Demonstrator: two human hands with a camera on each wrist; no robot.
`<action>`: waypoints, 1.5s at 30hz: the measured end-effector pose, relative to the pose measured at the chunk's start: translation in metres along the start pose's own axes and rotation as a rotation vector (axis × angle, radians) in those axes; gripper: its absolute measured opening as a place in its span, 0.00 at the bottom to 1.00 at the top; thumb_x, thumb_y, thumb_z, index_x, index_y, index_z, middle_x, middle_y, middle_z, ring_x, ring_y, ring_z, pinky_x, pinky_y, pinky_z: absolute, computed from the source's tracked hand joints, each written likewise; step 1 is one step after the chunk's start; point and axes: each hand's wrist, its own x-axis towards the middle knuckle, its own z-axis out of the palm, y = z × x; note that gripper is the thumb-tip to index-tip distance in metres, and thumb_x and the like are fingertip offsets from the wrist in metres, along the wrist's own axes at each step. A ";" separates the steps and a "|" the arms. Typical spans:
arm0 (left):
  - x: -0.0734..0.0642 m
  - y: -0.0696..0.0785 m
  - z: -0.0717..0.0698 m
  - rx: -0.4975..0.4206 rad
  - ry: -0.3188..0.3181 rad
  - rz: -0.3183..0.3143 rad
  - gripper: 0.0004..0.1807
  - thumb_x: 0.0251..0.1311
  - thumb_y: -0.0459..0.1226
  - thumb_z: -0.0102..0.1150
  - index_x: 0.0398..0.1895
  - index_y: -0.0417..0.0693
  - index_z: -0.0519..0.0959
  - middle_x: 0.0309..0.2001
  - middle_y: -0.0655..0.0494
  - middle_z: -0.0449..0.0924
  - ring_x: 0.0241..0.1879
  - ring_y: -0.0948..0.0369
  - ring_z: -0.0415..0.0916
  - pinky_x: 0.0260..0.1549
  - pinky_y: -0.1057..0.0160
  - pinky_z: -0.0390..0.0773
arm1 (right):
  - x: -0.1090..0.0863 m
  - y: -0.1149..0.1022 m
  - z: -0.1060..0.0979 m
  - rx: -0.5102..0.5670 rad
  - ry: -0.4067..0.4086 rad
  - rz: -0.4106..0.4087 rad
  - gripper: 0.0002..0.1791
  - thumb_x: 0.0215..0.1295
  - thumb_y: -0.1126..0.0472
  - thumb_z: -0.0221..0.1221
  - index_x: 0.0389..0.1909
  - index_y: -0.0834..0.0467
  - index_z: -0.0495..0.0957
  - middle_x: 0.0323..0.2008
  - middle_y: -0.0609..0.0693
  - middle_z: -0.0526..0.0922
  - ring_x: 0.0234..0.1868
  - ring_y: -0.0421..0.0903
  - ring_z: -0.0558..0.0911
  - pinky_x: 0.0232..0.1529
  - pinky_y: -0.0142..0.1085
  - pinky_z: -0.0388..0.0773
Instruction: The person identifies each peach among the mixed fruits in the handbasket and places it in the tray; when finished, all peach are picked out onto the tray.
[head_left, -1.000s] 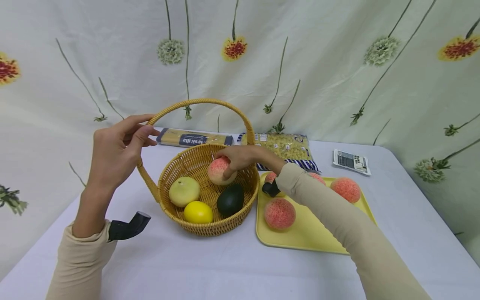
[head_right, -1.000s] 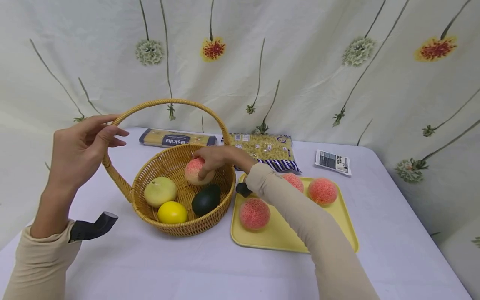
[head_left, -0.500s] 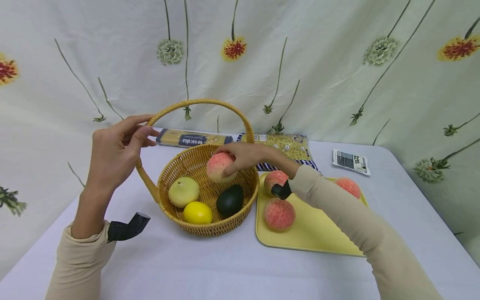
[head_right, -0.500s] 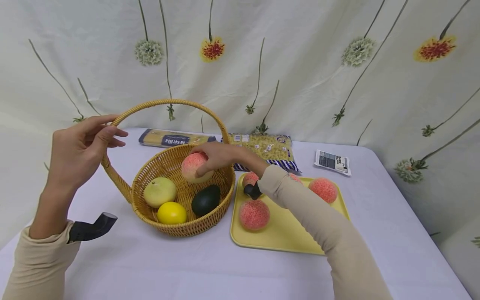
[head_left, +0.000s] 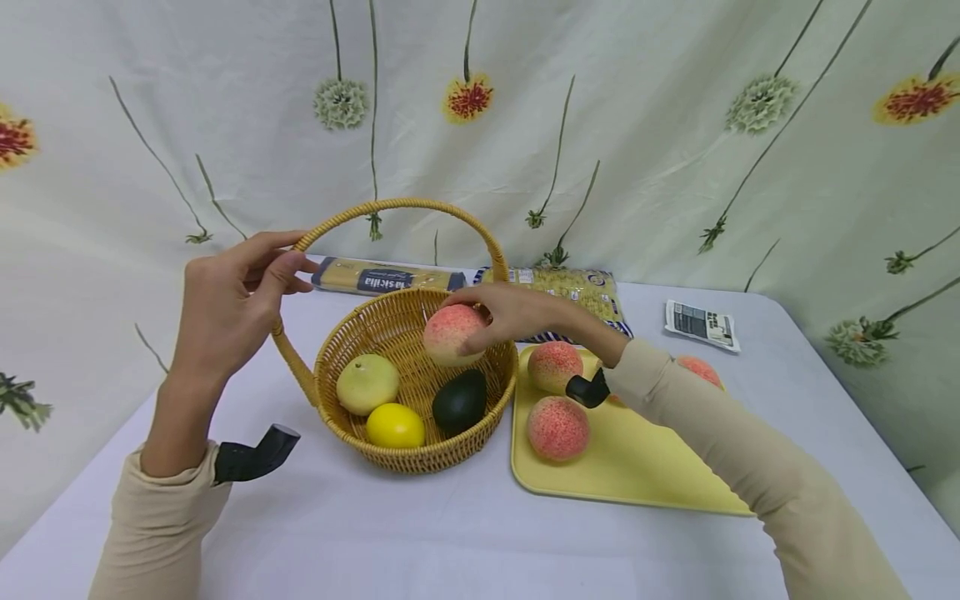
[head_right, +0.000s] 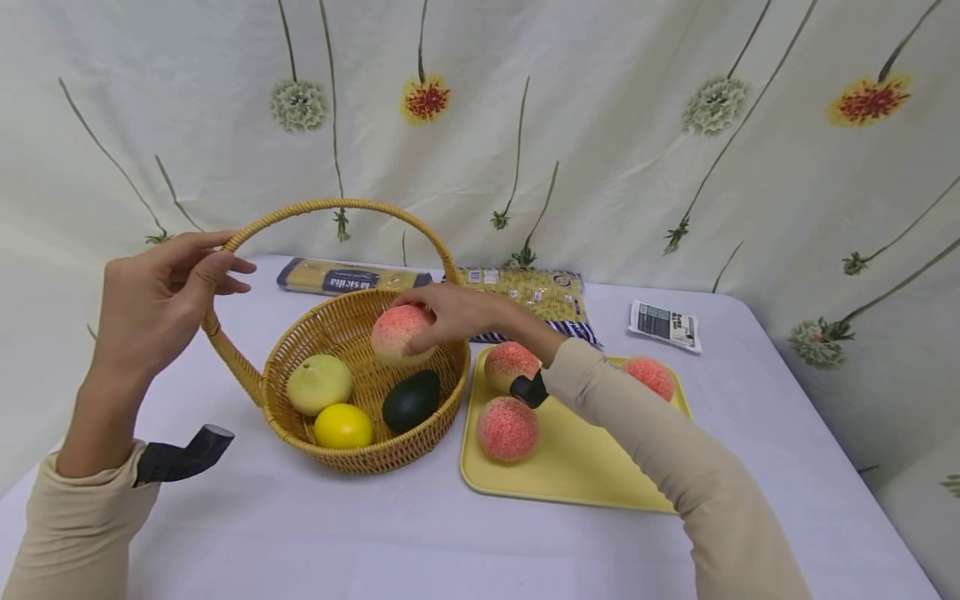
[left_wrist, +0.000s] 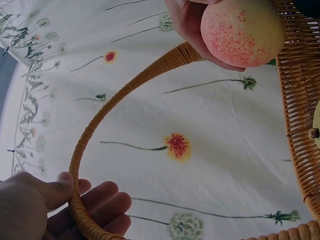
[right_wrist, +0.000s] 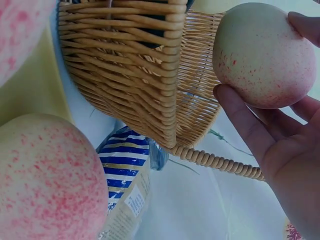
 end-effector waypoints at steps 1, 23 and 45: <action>0.000 0.000 0.000 -0.003 0.000 -0.003 0.16 0.63 0.30 0.58 0.54 0.45 0.80 0.35 0.40 0.85 0.28 0.85 0.75 0.18 0.81 0.72 | -0.001 0.000 0.000 -0.001 0.002 0.000 0.35 0.58 0.48 0.61 0.66 0.54 0.66 0.54 0.49 0.75 0.48 0.42 0.77 0.46 0.35 0.77; 0.001 0.000 0.001 -0.006 0.015 -0.009 0.15 0.63 0.31 0.58 0.53 0.44 0.81 0.34 0.41 0.85 0.27 0.83 0.76 0.23 0.82 0.73 | -0.030 0.005 0.001 0.035 0.017 -0.019 0.33 0.58 0.50 0.61 0.65 0.53 0.67 0.51 0.46 0.78 0.46 0.42 0.78 0.46 0.37 0.78; 0.001 0.000 0.002 -0.003 0.013 -0.007 0.15 0.63 0.31 0.58 0.53 0.44 0.81 0.34 0.42 0.85 0.26 0.83 0.76 0.22 0.81 0.74 | -0.088 0.015 0.003 0.075 0.065 0.033 0.29 0.56 0.54 0.63 0.61 0.50 0.70 0.49 0.44 0.77 0.45 0.42 0.78 0.45 0.39 0.79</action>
